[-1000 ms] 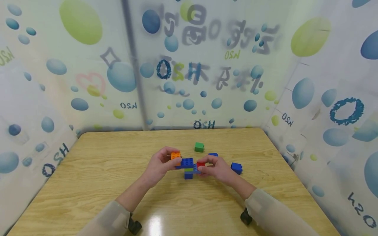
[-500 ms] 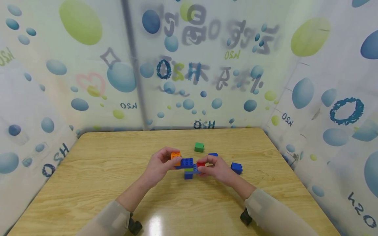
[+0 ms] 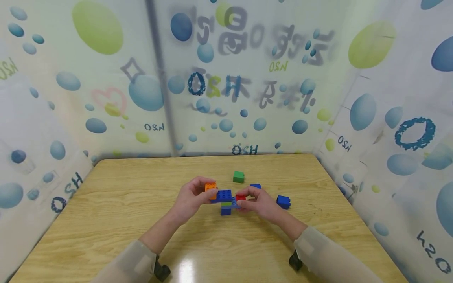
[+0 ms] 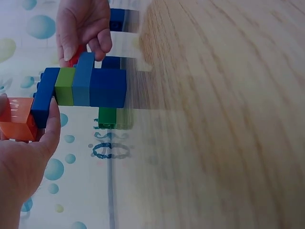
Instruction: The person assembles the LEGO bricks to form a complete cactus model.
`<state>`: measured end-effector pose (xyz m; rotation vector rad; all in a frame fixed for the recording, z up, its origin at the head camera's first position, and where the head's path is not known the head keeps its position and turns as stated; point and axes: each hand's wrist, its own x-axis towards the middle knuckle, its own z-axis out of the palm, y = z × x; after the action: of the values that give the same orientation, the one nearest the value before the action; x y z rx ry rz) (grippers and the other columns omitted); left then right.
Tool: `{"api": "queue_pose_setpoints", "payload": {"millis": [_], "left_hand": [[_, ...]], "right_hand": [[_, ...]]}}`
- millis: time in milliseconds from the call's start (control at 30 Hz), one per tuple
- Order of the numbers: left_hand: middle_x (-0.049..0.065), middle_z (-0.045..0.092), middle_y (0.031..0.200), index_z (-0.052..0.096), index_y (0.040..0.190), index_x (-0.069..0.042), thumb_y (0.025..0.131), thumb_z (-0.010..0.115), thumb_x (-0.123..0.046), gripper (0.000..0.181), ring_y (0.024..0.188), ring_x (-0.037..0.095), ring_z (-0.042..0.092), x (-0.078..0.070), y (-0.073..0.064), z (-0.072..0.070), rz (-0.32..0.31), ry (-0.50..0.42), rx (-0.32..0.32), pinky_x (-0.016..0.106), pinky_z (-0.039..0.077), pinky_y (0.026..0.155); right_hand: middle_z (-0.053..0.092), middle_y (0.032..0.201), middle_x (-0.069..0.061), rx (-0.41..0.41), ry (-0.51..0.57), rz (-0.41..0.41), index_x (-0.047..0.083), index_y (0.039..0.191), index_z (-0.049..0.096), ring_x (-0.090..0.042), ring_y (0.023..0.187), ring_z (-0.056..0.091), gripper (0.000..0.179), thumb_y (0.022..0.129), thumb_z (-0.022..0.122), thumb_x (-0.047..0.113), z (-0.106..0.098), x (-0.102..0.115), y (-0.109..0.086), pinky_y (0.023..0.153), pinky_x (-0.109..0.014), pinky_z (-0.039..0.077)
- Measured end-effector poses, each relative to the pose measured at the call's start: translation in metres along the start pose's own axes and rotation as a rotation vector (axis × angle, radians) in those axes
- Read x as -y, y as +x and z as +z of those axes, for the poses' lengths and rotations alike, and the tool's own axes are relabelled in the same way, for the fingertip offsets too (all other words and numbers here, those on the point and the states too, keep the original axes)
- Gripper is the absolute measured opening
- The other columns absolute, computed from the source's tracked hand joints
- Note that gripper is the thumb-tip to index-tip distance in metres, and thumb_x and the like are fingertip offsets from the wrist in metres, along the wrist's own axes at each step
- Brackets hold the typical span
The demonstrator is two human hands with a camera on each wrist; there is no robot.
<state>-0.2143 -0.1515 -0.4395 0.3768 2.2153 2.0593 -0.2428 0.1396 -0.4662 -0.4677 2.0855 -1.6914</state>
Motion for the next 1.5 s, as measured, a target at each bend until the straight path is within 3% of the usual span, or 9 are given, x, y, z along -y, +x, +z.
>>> {"api": "queue_pose_setpoints", "payload": {"millis": [167,367,533,767,1000,1267,1500], "left_hand": [[0.012,0.068,0.122,0.068,0.136,-0.009,0.105,0.078,-0.024,0.037,0.104,0.026,0.067,0.002,0.0,0.0,-0.011,-0.009,-0.004,0.032,0.068,0.086],[0.011,0.068,0.121,0.068,0.136,-0.009,0.104,0.078,-0.024,0.037,0.103,0.026,0.067,0.001,0.0,-0.001,-0.022,-0.01,-0.007,0.035,0.068,0.088],[0.011,0.069,0.122,0.068,0.136,-0.009,0.104,0.079,-0.026,0.038,0.104,0.026,0.067,0.001,0.002,-0.002,-0.025,-0.007,0.001,0.033,0.068,0.088],[0.011,0.068,0.12,0.068,0.136,-0.008,0.104,0.08,-0.025,0.039,0.102,0.026,0.067,0.001,0.003,-0.003,-0.022,-0.014,0.011,0.033,0.068,0.088],[0.011,0.068,0.121,0.068,0.137,-0.008,0.103,0.08,-0.025,0.04,0.103,0.026,0.067,0.001,0.002,-0.004,-0.025,-0.014,0.012,0.032,0.068,0.087],[0.011,0.069,0.121,0.068,0.137,-0.009,0.103,0.08,-0.026,0.04,0.104,0.026,0.068,0.002,0.003,-0.004,-0.025,-0.004,0.015,0.032,0.068,0.087],[0.012,0.068,0.122,0.068,0.137,-0.008,0.103,0.08,-0.025,0.039,0.104,0.027,0.068,0.0,0.002,-0.003,-0.032,-0.01,0.013,0.033,0.068,0.088]], "right_hand": [[0.068,0.136,-0.012,-0.009,-0.084,0.006,0.007,0.139,0.068,-0.029,0.113,0.078,0.038,0.107,0.075,0.026,0.0,0.001,0.0,0.097,-0.041,0.067],[0.074,0.133,-0.004,-0.094,-0.238,-0.03,0.011,0.14,0.071,-0.019,0.115,0.071,0.043,0.105,0.078,0.035,-0.01,0.005,-0.004,0.1,-0.039,0.064],[0.075,0.133,-0.012,-0.174,-0.279,-0.067,0.008,0.136,0.072,-0.024,0.116,0.07,0.037,0.106,0.076,0.03,-0.03,0.009,-0.01,0.099,-0.036,0.061],[0.077,0.125,-0.006,-0.254,-0.397,-0.081,0.009,0.131,0.075,-0.023,0.113,0.067,0.028,0.108,0.073,0.025,-0.065,0.008,-0.022,0.092,-0.027,0.056],[0.073,0.135,-0.015,-0.255,-0.452,-0.04,0.007,0.134,0.073,-0.021,0.117,0.063,0.038,0.108,0.073,0.035,-0.091,-0.004,-0.036,0.096,-0.031,0.055],[0.071,0.141,-0.016,-0.23,-0.526,-0.01,0.006,0.14,0.07,-0.031,0.125,0.062,0.039,0.106,0.075,0.025,-0.108,-0.014,-0.044,0.101,-0.041,0.054],[0.071,0.141,-0.015,-0.159,-0.552,0.044,0.005,0.142,0.068,-0.032,0.126,0.062,0.049,0.101,0.082,0.028,-0.118,-0.02,-0.051,0.106,-0.047,0.054]]}}
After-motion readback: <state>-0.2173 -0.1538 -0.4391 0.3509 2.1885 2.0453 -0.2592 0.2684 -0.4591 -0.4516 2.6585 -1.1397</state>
